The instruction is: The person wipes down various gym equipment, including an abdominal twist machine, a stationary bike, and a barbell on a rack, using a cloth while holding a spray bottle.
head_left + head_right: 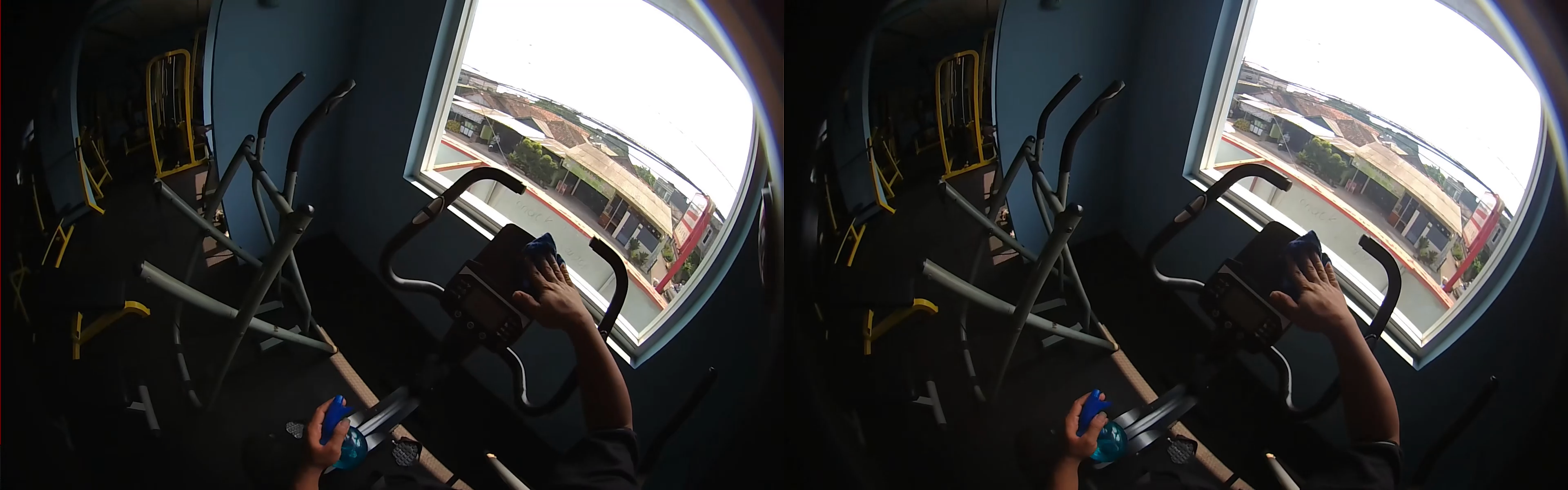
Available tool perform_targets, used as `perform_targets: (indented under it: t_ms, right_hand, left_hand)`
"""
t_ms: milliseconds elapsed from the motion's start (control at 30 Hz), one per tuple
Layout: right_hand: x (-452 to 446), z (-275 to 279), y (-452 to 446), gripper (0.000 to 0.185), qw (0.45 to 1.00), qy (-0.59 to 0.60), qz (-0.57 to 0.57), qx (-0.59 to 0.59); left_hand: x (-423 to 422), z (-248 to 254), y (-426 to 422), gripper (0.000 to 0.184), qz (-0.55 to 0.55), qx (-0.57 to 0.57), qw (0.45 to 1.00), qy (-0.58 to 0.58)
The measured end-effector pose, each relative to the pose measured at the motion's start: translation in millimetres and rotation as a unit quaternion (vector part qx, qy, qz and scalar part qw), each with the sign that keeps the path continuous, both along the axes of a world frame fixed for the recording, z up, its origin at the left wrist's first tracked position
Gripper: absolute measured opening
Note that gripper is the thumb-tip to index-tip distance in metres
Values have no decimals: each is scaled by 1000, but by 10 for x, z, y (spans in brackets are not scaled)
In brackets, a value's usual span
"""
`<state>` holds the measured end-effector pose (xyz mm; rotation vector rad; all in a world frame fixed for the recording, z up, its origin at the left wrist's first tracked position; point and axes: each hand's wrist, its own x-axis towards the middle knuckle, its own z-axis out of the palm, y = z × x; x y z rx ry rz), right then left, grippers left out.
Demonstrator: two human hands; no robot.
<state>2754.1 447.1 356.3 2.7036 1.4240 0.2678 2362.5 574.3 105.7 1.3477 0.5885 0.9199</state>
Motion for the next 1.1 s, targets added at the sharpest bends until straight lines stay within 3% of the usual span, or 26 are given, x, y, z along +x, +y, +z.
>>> perform_targets:
  t_ms: [67, 167, 233, 300, 333, 433, 467, 567, 667, 767, 800, 867, 933, 967, 1033, 1100]
  right_hand:
    - [25, 70, -1, 83, 996, -16, -83, 18]
    - [353, -46, 568, 69, 986, -79, -100, 106]
    - [347, -121, 973, 58, 985, -107, 25, 132]
    - [298, -254, 1241, 41, 974, 16, 206, 97]
    - [240, -193, 1235, 39, 972, 33, 228, 53]
    - [152, -108, 982, 37, 970, 70, 186, 142]
    - [132, -113, 854, 37, 961, 52, 221, 160]
    - [54, -262, 257, 37, 977, -27, 144, 156]
    - [-67, -398, -224, 33, 969, -78, 50, 229]
    - [-247, -183, -292, 27, 960, -124, -121, 220]
    - [-328, -171, -283, 27, 961, -126, -113, 221]
    - [-549, -214, -210, 24, 896, -160, -28, 414]
    - [-996, -498, 89, 22, 853, -174, 115, 479]
    - [-1241, -708, 232, 23, 866, -145, 161, 451]
    - [-1638, -1387, 545, 22, 869, 98, 114, 471]
    - [-1702, -2135, 882, 24, 756, 401, -70, 513]
  left_hand:
    - [-53, -77, -19, 46, 11, -1, 1000, 1]
    - [-10, 70, -37, 47, -23, 21, 999, 41]
    - [84, 27, -53, 47, -54, 68, 995, 49]
    - [164, 59, -114, 48, -63, 44, 996, 47]
    - [174, 72, -139, 48, -69, 23, 996, 52]
    - [186, 60, -236, 47, -61, -22, 997, 31]
    - [154, 24, -251, 47, -60, -30, 997, 33]
    - [13, -112, -222, 48, -74, -44, 994, 63]
    - [-66, -286, -138, 47, -36, -43, 998, 9]
    - [-117, -329, -16, 46, -15, -61, 998, -7]
    - [-141, -308, 22, 46, -7, -62, 998, -12]
    - [-177, -258, 91, 46, 6, -26, 1000, 4]
    - [-235, -230, 122, 45, 0, -43, 999, 15]
    - [-277, -215, 135, 45, -15, -62, 998, 26]
    - [-351, -138, 124, 45, -16, -46, 998, 33]
    - [-463, -14, 79, 44, -12, -56, 997, 44]
